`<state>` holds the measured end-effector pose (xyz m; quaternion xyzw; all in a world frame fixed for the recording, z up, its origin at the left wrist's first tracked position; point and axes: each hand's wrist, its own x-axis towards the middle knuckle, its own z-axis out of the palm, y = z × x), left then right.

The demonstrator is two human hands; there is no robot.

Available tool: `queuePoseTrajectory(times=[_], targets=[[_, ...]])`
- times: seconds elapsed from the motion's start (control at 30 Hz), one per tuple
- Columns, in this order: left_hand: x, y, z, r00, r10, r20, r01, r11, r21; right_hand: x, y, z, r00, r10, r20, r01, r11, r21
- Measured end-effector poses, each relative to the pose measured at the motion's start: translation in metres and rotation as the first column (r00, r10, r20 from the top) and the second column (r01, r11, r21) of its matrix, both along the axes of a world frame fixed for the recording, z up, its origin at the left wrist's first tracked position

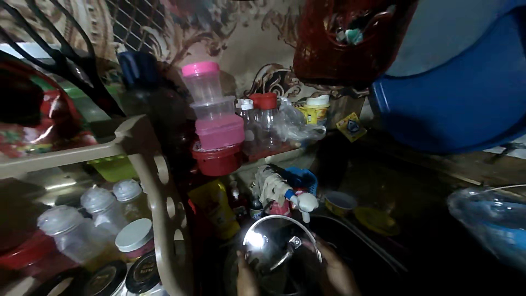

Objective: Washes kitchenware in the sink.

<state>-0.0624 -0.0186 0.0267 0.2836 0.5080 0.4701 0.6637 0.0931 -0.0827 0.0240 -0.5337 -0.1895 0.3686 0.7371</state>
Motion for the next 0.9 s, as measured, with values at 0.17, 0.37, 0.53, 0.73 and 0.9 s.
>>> queuePoseTrajectory(times=[0.17,0.37,0.53,0.73,0.9], targets=[[0.008,-0.01,0.038,0.988,-0.004,0.157,0.018,0.996,-0.093,0.011,0.006,0.011,0.987,-0.131,0.095,0.123,0.989,0.082],[0.016,0.002,-0.003,0.88,-0.081,0.467,0.106,0.994,-0.027,0.019,-0.012,0.018,0.972,-0.154,0.175,0.161,0.987,-0.027],[0.021,0.012,-0.025,0.939,-0.221,0.265,0.213,0.975,0.06,0.019,-0.025,0.025,0.985,-0.133,-0.105,0.11,0.974,-0.2],[0.043,0.006,-0.037,0.907,-0.376,0.188,0.365,0.926,0.091,0.049,-0.028,0.012,0.998,-0.058,0.009,0.059,0.975,-0.215],[0.058,0.019,-0.025,0.889,-0.458,0.029,0.449,0.88,0.155,0.056,-0.038,0.0,0.999,-0.05,0.001,0.048,0.969,-0.244]])
